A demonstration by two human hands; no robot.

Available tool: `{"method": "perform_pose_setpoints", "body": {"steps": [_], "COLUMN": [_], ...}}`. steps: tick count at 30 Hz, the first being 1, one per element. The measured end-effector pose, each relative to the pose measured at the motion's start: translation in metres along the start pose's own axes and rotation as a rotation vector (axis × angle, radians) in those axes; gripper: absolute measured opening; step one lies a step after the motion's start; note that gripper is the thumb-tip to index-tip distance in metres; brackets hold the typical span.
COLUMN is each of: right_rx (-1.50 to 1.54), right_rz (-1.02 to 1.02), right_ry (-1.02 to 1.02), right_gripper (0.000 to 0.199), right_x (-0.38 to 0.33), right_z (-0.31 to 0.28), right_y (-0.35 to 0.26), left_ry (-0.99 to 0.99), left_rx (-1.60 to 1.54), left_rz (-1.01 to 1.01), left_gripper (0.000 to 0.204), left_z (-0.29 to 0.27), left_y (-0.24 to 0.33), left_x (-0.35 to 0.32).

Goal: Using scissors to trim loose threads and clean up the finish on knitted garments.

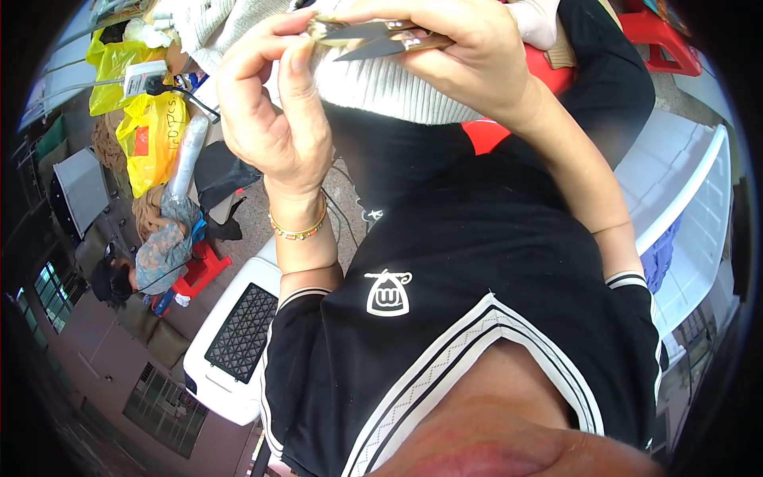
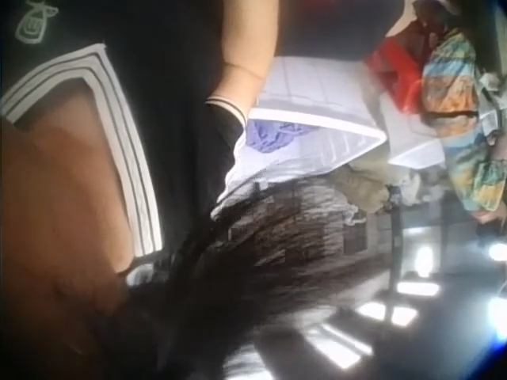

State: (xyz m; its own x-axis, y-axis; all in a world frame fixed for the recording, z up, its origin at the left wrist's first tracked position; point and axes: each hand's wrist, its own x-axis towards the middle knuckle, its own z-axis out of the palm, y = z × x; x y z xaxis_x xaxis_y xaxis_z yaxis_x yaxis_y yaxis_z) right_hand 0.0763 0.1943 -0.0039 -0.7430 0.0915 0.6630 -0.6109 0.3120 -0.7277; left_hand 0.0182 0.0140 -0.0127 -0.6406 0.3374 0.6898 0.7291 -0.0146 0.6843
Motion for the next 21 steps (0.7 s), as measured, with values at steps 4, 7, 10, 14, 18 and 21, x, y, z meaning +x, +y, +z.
{"method": "perform_pose_setpoints", "body": {"steps": [4,7,10,14,18,21], "right_rx": [-0.112,-0.142,0.223,0.078,-0.026,-0.125], "right_rz": [0.01,-0.226,0.338,0.073,-0.091,0.229], "right_ry": [-0.002,0.062,-0.071,-0.079,0.035,-0.125], "right_gripper": [0.031,0.013,0.005,0.012,0.021,0.033], "right_x": [0.001,0.007,0.005,0.003,0.01,-0.001], "right_z": [0.006,0.013,0.008,0.007,0.001,-0.02], "right_y": [0.007,0.026,0.01,0.02,0.0,-0.017], "left_ry": [-0.037,0.019,-0.015,-0.004,0.084,0.099], "left_rx": [0.026,0.112,0.054,0.02,0.003,0.023], "left_rz": [-0.06,0.015,-0.053,-0.119,-0.089,-0.087], "left_gripper": [0.015,0.012,0.012,0.011,0.011,0.012], "left_z": [0.0,-0.001,0.002,0.006,0.007,0.006], "left_y": [0.002,-0.007,0.0,0.003,-0.002,-0.002], "left_x": [0.002,0.0,0.001,0.003,0.002,0.002]}}
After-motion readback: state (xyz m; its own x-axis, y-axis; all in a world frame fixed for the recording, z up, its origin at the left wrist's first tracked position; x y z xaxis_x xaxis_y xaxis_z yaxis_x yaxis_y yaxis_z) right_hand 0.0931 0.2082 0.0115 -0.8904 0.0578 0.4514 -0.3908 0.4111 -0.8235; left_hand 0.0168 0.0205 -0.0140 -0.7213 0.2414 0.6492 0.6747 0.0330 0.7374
